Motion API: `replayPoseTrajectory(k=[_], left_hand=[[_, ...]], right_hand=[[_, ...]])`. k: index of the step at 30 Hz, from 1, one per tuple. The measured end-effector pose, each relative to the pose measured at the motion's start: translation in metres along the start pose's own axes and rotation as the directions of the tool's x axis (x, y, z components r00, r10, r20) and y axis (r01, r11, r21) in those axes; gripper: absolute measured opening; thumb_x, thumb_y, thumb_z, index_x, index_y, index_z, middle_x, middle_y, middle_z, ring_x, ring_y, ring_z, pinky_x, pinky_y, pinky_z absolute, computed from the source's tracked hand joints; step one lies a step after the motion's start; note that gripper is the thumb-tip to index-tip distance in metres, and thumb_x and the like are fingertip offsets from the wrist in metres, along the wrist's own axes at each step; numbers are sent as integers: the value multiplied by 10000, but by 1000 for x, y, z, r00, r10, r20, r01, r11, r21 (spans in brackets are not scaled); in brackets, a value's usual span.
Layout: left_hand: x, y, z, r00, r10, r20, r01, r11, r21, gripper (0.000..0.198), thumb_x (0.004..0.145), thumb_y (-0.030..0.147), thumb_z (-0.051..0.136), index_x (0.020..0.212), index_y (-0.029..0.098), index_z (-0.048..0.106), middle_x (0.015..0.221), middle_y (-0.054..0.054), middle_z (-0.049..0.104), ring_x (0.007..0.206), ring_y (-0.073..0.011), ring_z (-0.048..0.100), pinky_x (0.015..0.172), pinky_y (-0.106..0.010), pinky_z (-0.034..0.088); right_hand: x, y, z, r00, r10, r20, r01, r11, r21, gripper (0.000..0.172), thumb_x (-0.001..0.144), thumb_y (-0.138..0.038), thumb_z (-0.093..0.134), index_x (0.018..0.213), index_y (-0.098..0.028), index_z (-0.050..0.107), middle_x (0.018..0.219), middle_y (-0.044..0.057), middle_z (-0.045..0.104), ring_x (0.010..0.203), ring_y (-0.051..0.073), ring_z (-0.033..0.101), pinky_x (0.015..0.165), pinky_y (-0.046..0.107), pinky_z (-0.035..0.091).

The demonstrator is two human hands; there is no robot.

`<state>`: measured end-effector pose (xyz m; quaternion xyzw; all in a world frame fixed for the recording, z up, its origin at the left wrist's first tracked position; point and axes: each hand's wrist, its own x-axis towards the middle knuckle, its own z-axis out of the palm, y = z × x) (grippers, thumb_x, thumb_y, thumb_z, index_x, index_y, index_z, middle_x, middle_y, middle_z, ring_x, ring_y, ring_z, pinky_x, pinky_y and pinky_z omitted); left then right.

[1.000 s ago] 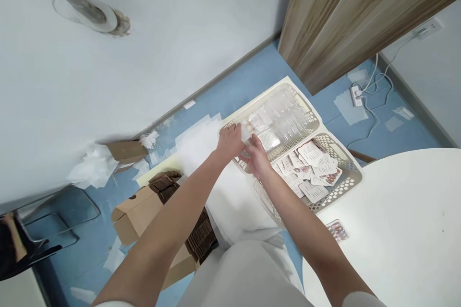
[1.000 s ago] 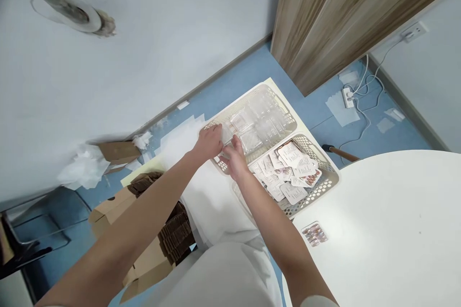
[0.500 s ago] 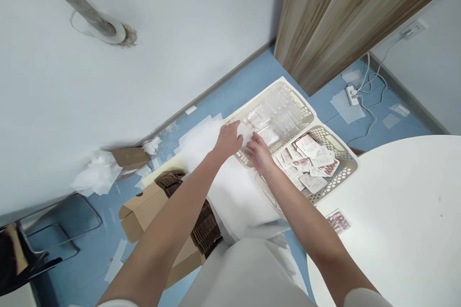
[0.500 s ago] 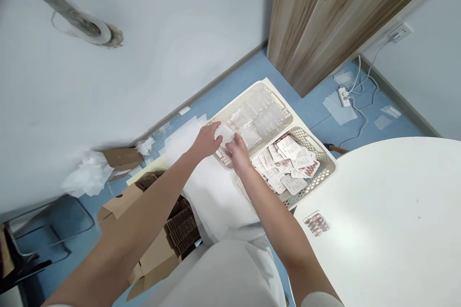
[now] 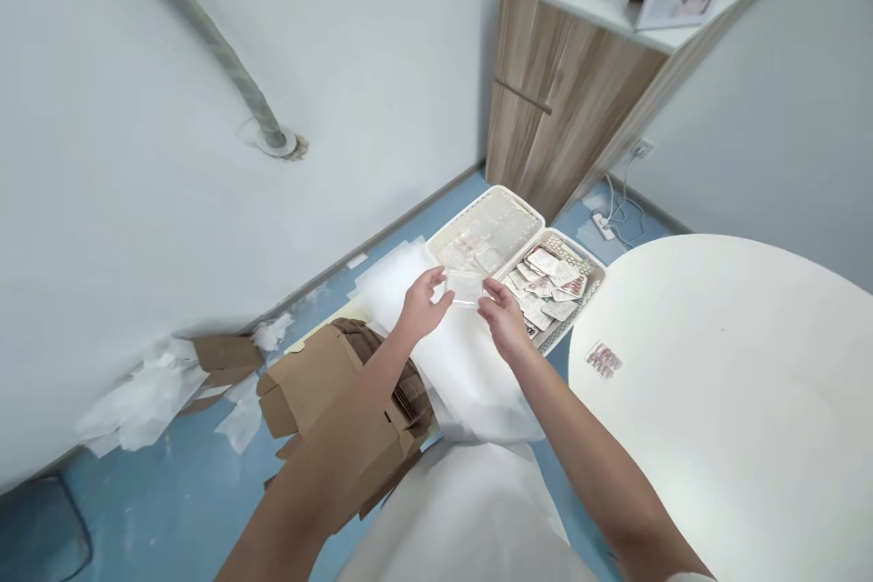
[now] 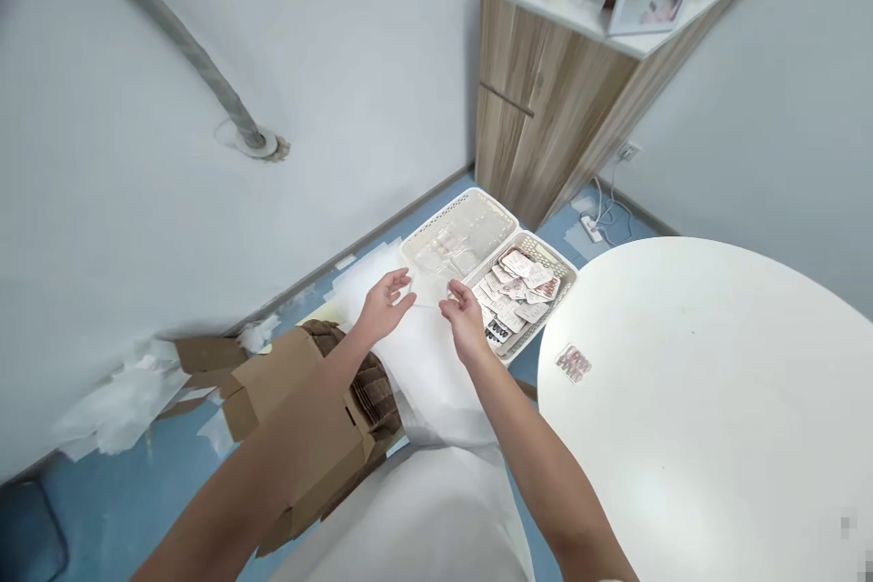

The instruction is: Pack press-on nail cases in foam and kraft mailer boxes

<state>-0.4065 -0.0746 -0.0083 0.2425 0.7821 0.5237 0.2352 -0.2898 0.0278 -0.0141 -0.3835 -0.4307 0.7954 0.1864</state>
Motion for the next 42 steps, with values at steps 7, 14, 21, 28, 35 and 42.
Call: replayPoseTrajectory(k=[7,14,21,28,35,42], left_hand=[[-95,7,3,998,-31,48,47,922,-384,400,649,291,648,1016,169,542,958,-68,574,838,-150,585,716,-284,461],[-153,15,35,984,-63,168,142,847,-513,447,574,274,706,969,157,532,882,-41,560,773,-123,574,671,-257,473],[-189,28,81,924,-86,373,284,807,-517,531,546,209,707,1031,194,490,1032,-60,476,822,-126,560,644,-241,469],[-213,48,134,817,-85,570,413,776,-476,519,537,205,716,1008,189,500,989,-48,497,786,-108,547,622,-218,457],[-242,69,200,707,-82,702,461,807,-369,494,555,265,728,999,194,524,1000,-51,529,782,-105,562,656,-223,455],[-257,88,252,648,-125,751,399,896,-195,369,566,362,712,850,165,583,742,-14,589,647,-101,560,599,-222,438]], right_hand=[[-99,12,-27,980,-193,-51,190,980,-54,366,626,-270,614,989,-234,576,1050,31,577,697,102,510,687,278,405],[-179,21,-62,934,-303,-189,279,950,-142,365,631,-314,632,979,-217,578,776,8,605,660,129,515,650,290,420],[-232,31,-104,872,-290,-395,280,956,-84,382,615,-318,658,970,-228,550,755,11,613,630,140,539,613,305,435],[-273,31,-149,805,-295,-515,309,949,-61,324,620,-327,659,901,-206,552,903,42,602,708,142,578,682,311,458],[-301,28,-218,736,-242,-632,319,948,8,349,559,-337,700,844,-201,550,944,43,584,696,138,584,664,310,479],[-298,17,-279,761,-255,-597,289,956,-40,289,583,-351,673,811,-209,566,896,37,589,772,174,583,721,349,461]])
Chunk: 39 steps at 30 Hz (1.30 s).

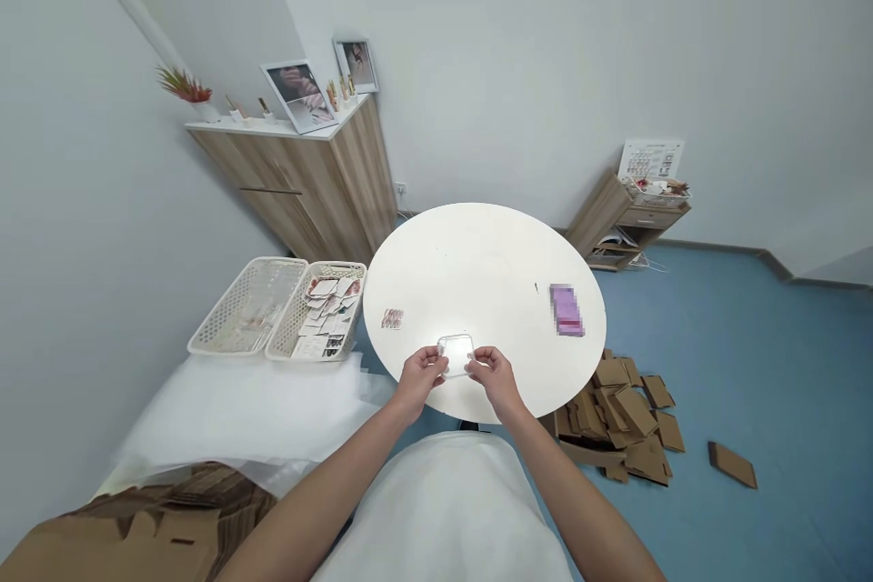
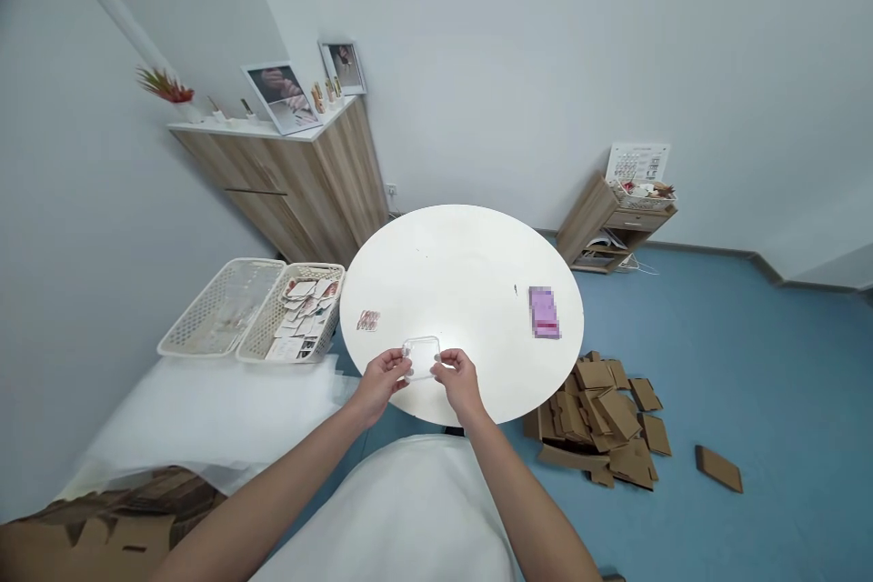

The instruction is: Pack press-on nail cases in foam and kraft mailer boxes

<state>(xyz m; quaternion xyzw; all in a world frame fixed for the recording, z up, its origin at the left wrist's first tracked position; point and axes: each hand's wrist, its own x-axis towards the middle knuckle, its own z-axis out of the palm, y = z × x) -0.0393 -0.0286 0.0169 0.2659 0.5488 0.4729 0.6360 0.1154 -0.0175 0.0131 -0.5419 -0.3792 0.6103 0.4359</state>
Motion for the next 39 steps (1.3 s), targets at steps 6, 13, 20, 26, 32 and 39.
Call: replayPoseTrajectory(k=[6,13,20,26,32,39], left_hand=[[20,-11,40,990,102,-94,-94,991,91,337,562,332,707,814,155,568,706,-8,583,610,-106,550,568,-223,437],[29,-15,72,993,119,-15,-116,983,142,305,576,299,706,805,163,556,746,-16,577,681,-112,546,668,-244,449],[37,-11,70,994,64,-87,-44,976,212,389,685,401,606,1017,204,554,970,-63,572,842,-154,565,722,-273,436],[48,-15,70,993,-60,102,46,990,135,371,689,412,610,989,195,576,962,-73,609,865,-162,572,739,-290,427],[52,-13,65,991,-95,99,93,995,24,315,653,391,654,884,189,587,869,-53,620,830,-155,592,718,-282,429],[53,-5,58,988,-106,109,104,994,26,425,652,347,661,1020,182,528,845,-52,621,774,-154,612,727,-294,433]], right_hand=[[14,-4,-26,964,-242,112,267,880,-392,467,513,-336,724,943,-263,560,1198,60,450,1159,251,390,932,416,338],[27,1,-42,977,-184,108,210,919,-333,369,589,-331,663,905,-245,495,1162,59,455,1090,222,439,848,380,398],[31,-7,-54,985,24,168,-50,987,153,376,562,-333,698,860,-240,488,1073,35,541,944,194,541,770,337,439],[27,-13,-53,970,105,218,-192,882,430,281,623,-398,655,791,-233,502,1071,48,586,1002,237,550,801,412,439],[33,-6,-60,975,188,116,-219,893,394,198,671,-406,608,713,-222,547,1003,28,597,960,187,548,784,354,454],[44,-4,-73,979,180,92,-193,967,169,346,661,-446,610,905,-201,602,816,22,597,686,124,549,736,320,450]])
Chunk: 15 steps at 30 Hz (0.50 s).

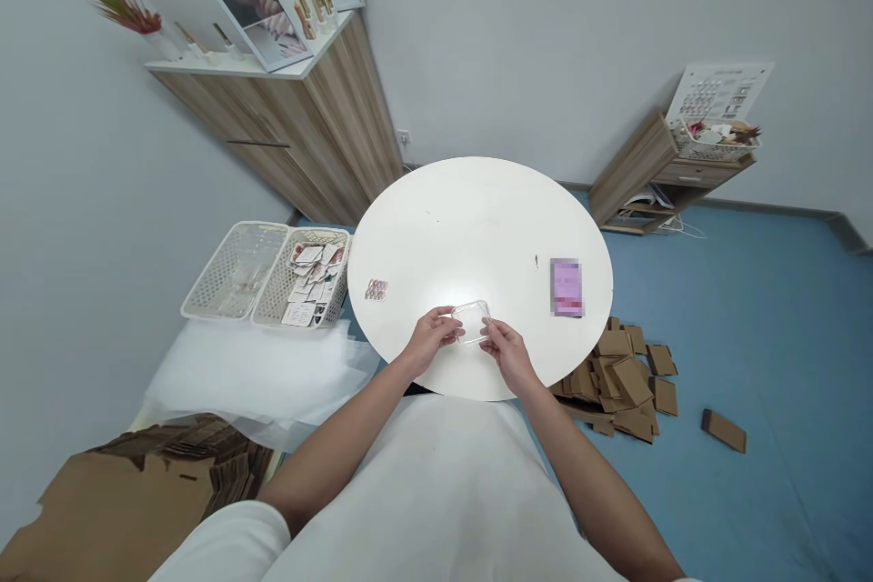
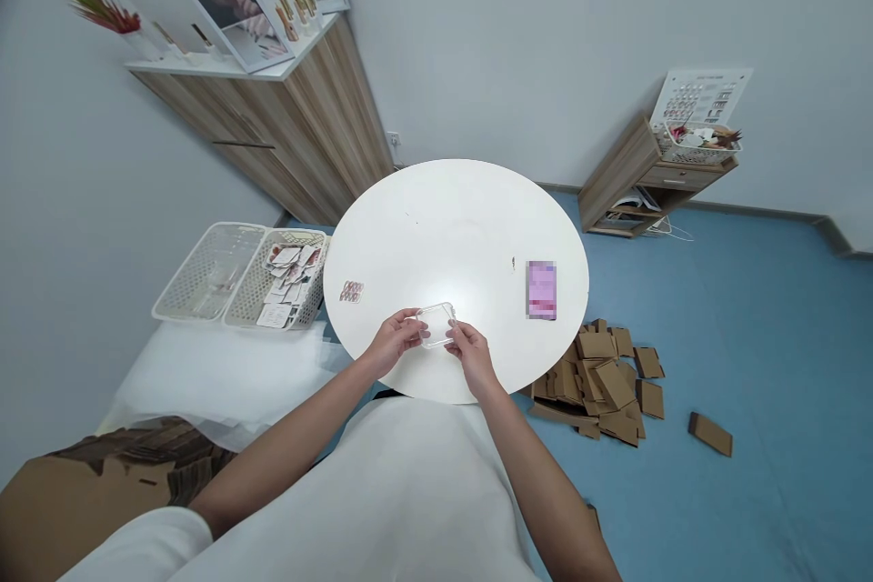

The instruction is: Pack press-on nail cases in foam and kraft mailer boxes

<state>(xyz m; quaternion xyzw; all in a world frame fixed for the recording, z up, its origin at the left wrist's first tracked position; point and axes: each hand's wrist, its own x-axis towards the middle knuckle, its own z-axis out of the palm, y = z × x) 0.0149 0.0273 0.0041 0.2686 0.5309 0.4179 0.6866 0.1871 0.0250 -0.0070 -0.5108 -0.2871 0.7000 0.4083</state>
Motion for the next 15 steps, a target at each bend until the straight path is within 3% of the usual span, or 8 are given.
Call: replayPoseTrajectory(k=[5,8,15], left_hand=[[-1,-4,-3,991,43,125,-69,974,216,579,664,283,642,1197,192,434,671,28,557,725,-139,601,760,-318,426],[-2,-9,-5,970,79,231,-153,935,320,650,670,252,631,1261,197,364,695,21,553,704,-129,585,752,-324,428],[-7,-3,-10,913,223,342,-398,677,619,984,540,267,746,1346,290,182,927,-10,534,767,-118,517,777,-316,416]], right_hand=[[8,-10,-6,991,-123,-54,112,978,-176,360,653,-451,616,911,-215,531,750,11,628,712,141,568,728,323,441],[12,-16,-7,990,-137,-25,129,972,-197,292,676,-451,595,828,-209,534,783,16,622,646,121,563,679,306,447],[16,-20,-10,979,-203,13,199,943,-267,264,670,-434,610,785,-199,577,726,-2,586,597,107,530,625,280,431]])
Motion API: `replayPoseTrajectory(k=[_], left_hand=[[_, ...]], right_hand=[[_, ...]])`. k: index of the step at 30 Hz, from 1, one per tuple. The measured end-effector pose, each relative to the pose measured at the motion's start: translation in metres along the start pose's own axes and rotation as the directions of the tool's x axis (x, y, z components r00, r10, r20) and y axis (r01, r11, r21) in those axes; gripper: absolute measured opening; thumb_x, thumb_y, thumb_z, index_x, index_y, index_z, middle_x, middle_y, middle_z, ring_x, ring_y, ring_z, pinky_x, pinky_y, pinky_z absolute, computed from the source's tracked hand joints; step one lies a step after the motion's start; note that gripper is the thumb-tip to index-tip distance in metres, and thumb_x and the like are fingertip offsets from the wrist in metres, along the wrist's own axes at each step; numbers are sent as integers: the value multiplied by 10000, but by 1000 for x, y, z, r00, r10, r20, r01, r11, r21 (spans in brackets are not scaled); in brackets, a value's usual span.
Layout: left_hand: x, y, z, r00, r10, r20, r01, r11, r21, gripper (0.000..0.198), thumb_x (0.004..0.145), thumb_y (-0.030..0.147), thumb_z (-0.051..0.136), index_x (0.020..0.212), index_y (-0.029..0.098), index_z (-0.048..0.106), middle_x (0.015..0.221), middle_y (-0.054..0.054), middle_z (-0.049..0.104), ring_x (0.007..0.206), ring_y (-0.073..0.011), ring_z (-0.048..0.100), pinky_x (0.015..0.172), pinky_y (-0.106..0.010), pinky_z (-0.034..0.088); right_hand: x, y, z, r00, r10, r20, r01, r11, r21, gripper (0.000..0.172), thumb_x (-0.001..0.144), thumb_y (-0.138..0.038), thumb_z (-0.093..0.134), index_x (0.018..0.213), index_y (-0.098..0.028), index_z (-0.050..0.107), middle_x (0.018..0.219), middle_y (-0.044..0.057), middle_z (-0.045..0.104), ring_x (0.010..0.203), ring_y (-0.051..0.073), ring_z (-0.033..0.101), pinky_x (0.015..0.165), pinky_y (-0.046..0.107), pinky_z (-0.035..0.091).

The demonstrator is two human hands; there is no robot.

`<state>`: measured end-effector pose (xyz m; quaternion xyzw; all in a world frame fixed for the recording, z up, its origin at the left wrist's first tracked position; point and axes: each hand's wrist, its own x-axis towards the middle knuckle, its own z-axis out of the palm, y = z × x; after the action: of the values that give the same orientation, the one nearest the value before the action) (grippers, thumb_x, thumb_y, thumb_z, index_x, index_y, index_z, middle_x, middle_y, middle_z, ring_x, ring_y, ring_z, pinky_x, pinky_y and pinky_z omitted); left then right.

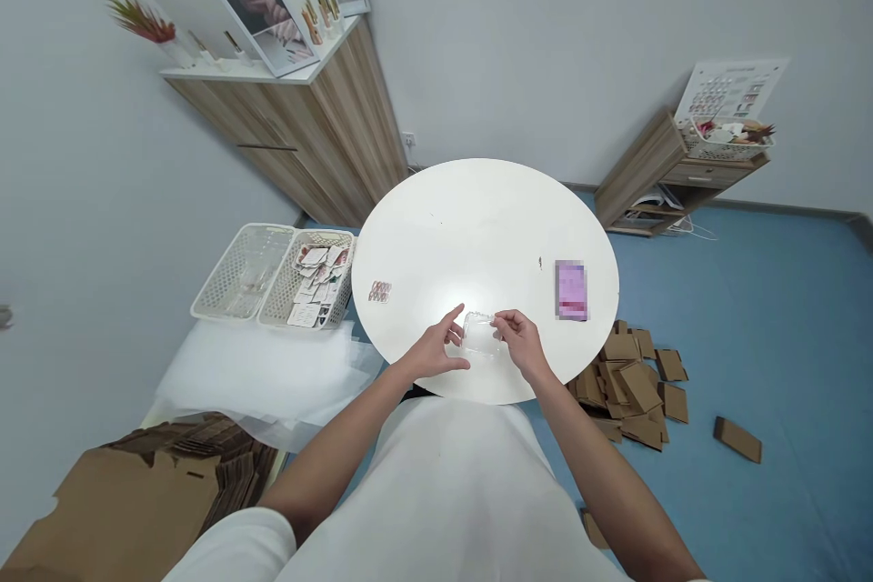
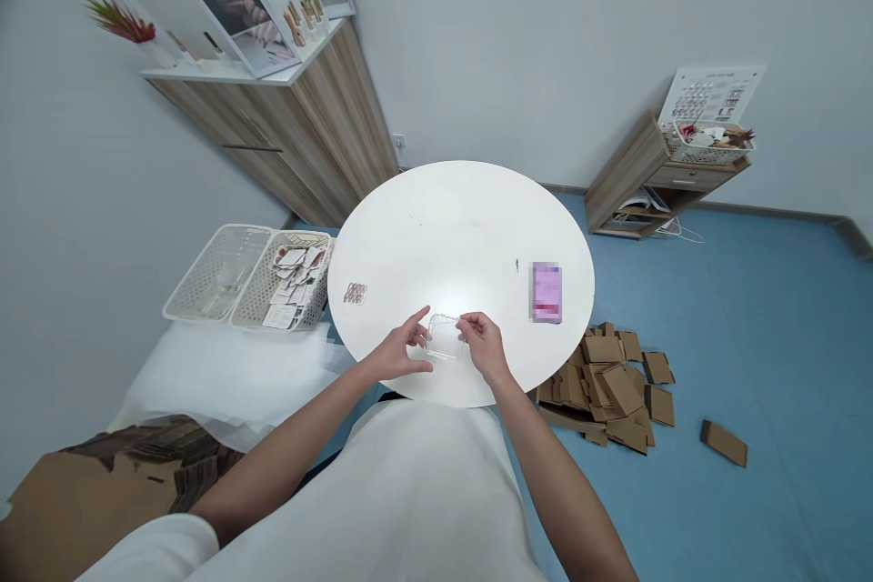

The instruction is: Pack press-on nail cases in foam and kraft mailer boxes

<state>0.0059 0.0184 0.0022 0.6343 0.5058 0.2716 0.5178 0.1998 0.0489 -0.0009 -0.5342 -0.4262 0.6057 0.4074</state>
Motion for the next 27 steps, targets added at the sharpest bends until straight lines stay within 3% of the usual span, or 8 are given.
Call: replayPoseTrajectory(k=[5,15,17,21,24,27], left_hand=[[0,0,0,998,57,4,-57,992,111,856,595,289,712,1321,282,259,881,4,532,767,-122,503,771,-310,423],[3,-1,4,997,80,14,-81,991,108,805,589,302,711,1286,268,310,882,3,517,726,-110,508,755,-304,444],[3,-1,4,996,84,11,-85,991,100,775,601,301,701,1276,270,322,867,6,515,717,-108,506,752,-303,444],[3,-2,1,997,75,-18,-74,996,49,747,612,304,692,1267,269,334,847,11,511,719,-110,513,745,-303,444],[3,-5,-1,998,53,-35,-53,999,7,753,613,311,693,1271,262,330,857,4,521,744,-121,522,743,-306,443],[3,-7,-1,999,43,-34,-43,999,2,760,617,306,692,1280,258,325,849,3,520,749,-121,516,745,-305,438]], right_hand=[[-1,0,-1,999,0,53,0,1000,-7,266,667,-438,613,770,-194,582,721,4,592,591,110,528,619,283,430],[1,5,-4,998,-10,68,14,998,-60,255,709,-438,568,787,-195,580,757,22,614,592,119,549,619,293,449],[-1,4,-5,998,-14,68,21,994,-106,273,723,-442,548,848,-202,578,846,38,621,617,125,567,646,312,462],[-7,-3,-12,979,-97,178,134,969,-207,491,677,-401,617,1122,-266,458,1205,72,500,847,167,593,785,362,463],[-11,-5,-18,914,-186,360,302,904,-301,606,575,-351,714,1120,-273,461,1351,67,349,1115,230,467,895,390,414],[-12,0,-20,873,-195,447,371,861,-349,602,569,-322,717,1116,-262,471,1383,64,303,1216,251,359,932,409,391]])
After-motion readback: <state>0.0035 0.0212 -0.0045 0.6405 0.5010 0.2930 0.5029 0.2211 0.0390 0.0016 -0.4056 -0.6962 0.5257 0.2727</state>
